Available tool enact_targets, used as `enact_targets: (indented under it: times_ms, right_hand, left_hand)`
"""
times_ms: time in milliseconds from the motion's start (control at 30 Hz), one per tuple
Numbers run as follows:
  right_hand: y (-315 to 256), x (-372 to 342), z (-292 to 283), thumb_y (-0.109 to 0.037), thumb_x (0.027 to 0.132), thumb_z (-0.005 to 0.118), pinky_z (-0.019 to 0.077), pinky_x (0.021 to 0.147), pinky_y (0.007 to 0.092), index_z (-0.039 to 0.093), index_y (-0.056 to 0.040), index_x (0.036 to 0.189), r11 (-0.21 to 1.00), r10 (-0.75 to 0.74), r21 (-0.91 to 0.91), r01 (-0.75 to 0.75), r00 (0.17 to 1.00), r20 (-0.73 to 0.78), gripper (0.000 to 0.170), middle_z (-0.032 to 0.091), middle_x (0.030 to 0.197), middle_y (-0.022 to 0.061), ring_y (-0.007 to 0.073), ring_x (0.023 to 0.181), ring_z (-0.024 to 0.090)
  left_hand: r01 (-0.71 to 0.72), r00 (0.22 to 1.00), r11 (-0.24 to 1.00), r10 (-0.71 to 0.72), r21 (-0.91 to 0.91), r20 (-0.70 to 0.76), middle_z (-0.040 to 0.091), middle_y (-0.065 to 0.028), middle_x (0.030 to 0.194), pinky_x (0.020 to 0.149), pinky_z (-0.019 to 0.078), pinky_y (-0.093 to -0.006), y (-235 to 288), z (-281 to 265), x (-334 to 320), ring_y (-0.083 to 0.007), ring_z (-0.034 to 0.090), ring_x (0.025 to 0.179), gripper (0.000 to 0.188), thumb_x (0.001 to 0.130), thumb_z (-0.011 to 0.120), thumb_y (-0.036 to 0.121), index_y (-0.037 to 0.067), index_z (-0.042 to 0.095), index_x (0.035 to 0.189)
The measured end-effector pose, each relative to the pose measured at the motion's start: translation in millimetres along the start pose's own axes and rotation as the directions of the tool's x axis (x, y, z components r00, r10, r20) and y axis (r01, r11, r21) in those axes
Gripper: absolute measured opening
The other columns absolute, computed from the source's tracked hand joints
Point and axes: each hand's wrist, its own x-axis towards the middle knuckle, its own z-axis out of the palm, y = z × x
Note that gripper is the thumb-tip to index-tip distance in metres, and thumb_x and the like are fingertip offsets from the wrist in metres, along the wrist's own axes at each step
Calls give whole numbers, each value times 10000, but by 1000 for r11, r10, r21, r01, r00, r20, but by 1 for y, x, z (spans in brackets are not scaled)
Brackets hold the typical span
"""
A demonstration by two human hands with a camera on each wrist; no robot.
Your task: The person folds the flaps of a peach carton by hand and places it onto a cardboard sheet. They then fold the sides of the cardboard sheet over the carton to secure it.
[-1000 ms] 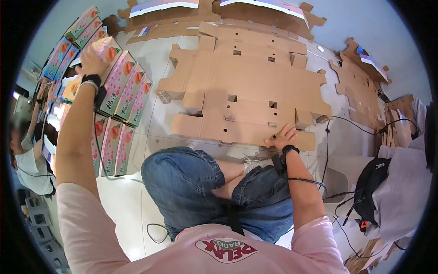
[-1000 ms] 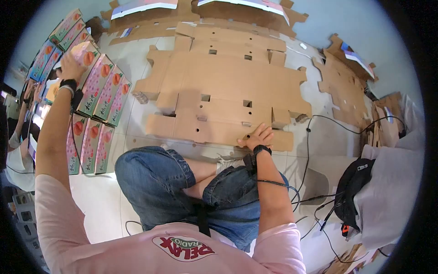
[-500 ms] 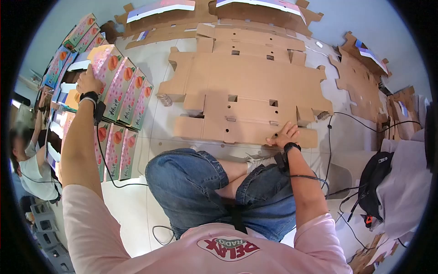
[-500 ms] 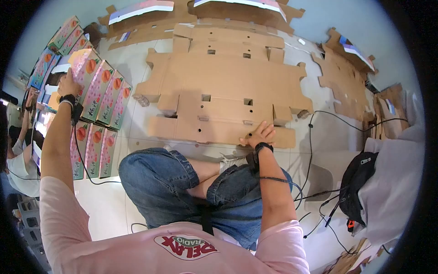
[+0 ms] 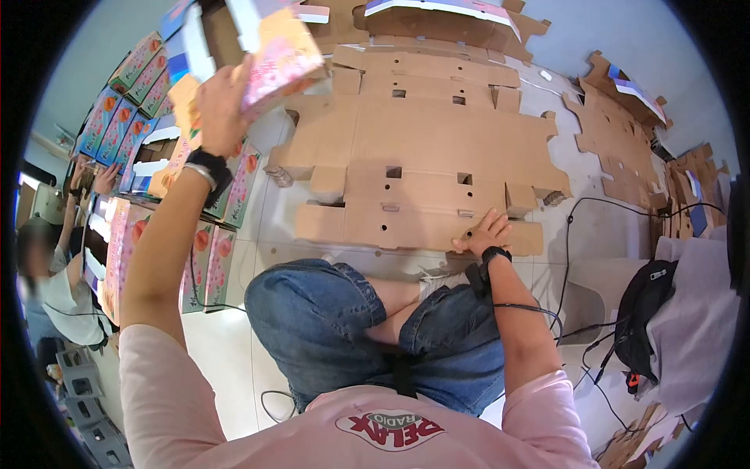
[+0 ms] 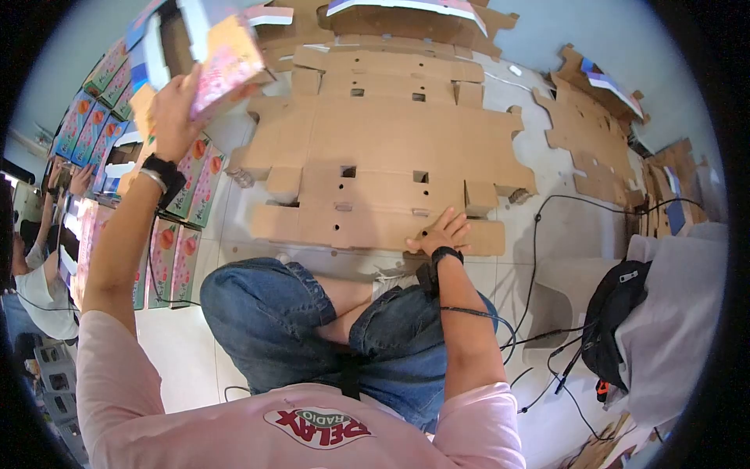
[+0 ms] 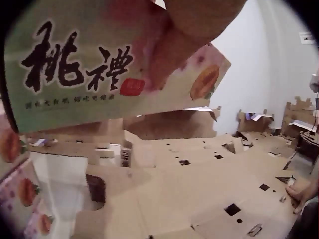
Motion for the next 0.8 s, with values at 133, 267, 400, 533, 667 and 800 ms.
enact_targets:
  times_ms: [133, 267, 400, 533, 667, 800]
  right_hand:
    - [1, 2, 0, -507, 547, 818, 39, 1018, 675, -194, -132, 1428, 1000, 13, 21, -13, 1000, 0, 1394, -205, 1486, 196, 383, 1373, -173]
    - [0, 2, 4, -491, 525, 835, 36, 1015, 679, -201, -135, 1425, 1000, 12, 21, -12, 1000, -4, 1418, -202, 1485, 205, 393, 1372, -169]
    - [0, 6, 1, -474, 512, 847, 30, 1012, 681, -223, -126, 1415, 1000, 4, 28, -5, 1000, 23, 1444, -219, 1475, 220, 403, 1365, -186]
    - [-9, 1, -4, -459, 509, 851, 29, 1010, 682, -235, -114, 1409, 999, 15, 44, -17, 999, 32, 1452, -237, 1464, 234, 412, 1356, -205]
    - [-12, 1, -6, -438, 508, 856, 22, 1011, 679, -237, -105, 1407, 997, 34, 66, -35, 999, 19, 1455, -245, 1457, 245, 417, 1349, -219]
    - [-8, 9, 3, -489, 466, 861, 52, 990, 703, -253, -124, 1402, 999, 34, 36, -33, 999, -12, 1500, -246, 1451, 257, 438, 1348, -198]
  left_hand:
    - [-133, 989, 971, 142, -198, 34, 544, -152, 1024, 768, 419, -406, 40, 51, 16, -328, 528, 914, 791, 636, 770, 199, 111, 421, 1340]
    - [217, 874, 879, 19, -425, 486, 518, -170, 1224, 988, 395, -324, 51, 186, -37, -358, 482, 1155, 820, 684, 753, 160, 124, 336, 1389]
    - [395, 570, 916, -309, 76, 761, 246, -69, 1480, 1030, 292, -573, 114, 164, -39, -245, 180, 1389, 1038, 619, 804, 148, 208, 177, 1444]
    - [322, 635, 946, -193, -29, 748, 361, -87, 1395, 1013, 310, -555, 94, 165, -46, -291, 280, 1332, 970, 592, 801, 121, 199, 279, 1406]
    - [287, 828, 950, -179, -127, 531, 478, -59, 1182, 1004, 297, -525, 103, 166, -37, -267, 415, 1170, 683, 603, 768, 95, 155, 465, 1212]
    - [159, 929, 969, -82, -188, 361, 496, -84, 1053, 990, 278, -554, 143, 139, -8, -286, 448, 1086, 609, 593, 758, 117, 136, 497, 1143]
